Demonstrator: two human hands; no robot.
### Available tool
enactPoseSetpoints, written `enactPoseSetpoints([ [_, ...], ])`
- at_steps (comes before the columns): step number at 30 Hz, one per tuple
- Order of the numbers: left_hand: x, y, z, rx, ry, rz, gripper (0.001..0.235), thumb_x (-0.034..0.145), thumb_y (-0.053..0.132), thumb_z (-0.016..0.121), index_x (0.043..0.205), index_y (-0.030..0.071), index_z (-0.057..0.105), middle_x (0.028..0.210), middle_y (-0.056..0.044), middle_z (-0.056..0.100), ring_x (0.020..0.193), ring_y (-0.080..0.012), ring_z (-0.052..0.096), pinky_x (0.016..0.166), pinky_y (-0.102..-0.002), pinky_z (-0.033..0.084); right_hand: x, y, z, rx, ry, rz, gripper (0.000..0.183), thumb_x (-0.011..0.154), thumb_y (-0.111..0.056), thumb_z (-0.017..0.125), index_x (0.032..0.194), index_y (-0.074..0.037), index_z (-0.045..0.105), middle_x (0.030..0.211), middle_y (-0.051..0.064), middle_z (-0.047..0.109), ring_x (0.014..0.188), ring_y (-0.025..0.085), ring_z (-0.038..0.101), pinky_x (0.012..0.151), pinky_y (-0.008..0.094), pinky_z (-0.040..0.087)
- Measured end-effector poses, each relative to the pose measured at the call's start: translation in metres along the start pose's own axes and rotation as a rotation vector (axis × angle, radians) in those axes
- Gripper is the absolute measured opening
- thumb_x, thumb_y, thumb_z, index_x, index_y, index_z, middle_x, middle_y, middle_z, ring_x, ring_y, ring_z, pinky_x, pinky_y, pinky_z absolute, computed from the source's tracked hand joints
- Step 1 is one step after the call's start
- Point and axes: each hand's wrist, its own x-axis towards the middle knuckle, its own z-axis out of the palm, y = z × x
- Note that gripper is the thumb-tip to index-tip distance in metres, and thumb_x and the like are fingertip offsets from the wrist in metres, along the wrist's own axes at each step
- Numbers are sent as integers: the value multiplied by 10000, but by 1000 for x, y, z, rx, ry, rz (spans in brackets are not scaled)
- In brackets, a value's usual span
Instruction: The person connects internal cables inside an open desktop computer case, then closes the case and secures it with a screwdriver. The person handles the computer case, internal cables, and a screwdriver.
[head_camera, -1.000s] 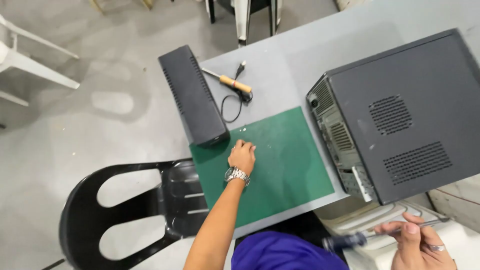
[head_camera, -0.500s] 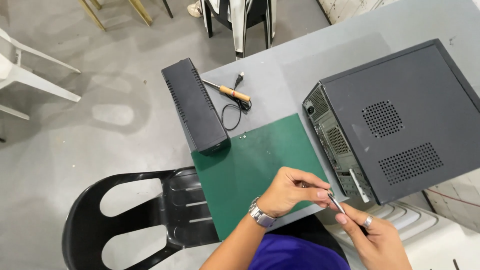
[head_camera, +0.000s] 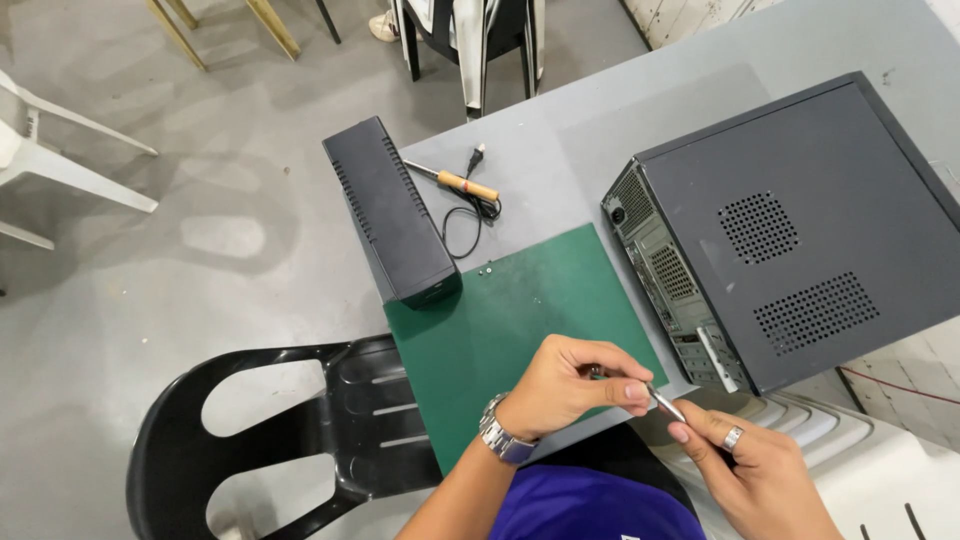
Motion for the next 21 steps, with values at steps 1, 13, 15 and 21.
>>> enactPoseSetpoints([
  [1, -1, 2, 0, 3, -3, 2, 153, 836, 93, 736, 952, 4, 693, 832, -138, 692, 738, -172, 692, 728, -224, 606, -2, 4, 0, 0, 4, -2, 300, 798, -198, 667, 1086, -152, 739, 1043, -38, 783, 872, 46, 744, 787, 202, 549],
  [13, 4, -75, -47, 35, 243, -178, 609, 828, 144, 678, 1400, 94, 472, 1213, -160, 646, 1051, -199, 619, 864, -321, 558, 69, 4, 30, 71, -20, 198, 296, 966, -302, 482, 784, -161, 669, 523, -57, 445, 518, 71, 416, 541, 239, 375],
  [15, -12, -116, -66, 155, 275, -290, 465, 978, 400, 532, 1290, 63, 610, 1127, -117, 661, 946, -159, 507, 765, -272, 468, 100, 18, 54, 430, 206, 197, 245, 1006, -134, 481, 900, -14, 666, 447, 60, 525, 350, 167, 480, 392, 290, 425],
  [21, -44, -147, -72, -369, 697, -350, 439, 902, 125, 617, 1304, -37, 546, 1204, -267, 634, 905, -393, 701, 709, -479, 621, 171, 55, 116, 898, 236, 501, 183, 1040, -186, 358, 1032, -42, 471, 707, 170, 654, 655, 292, 714, 587, 425, 620],
])
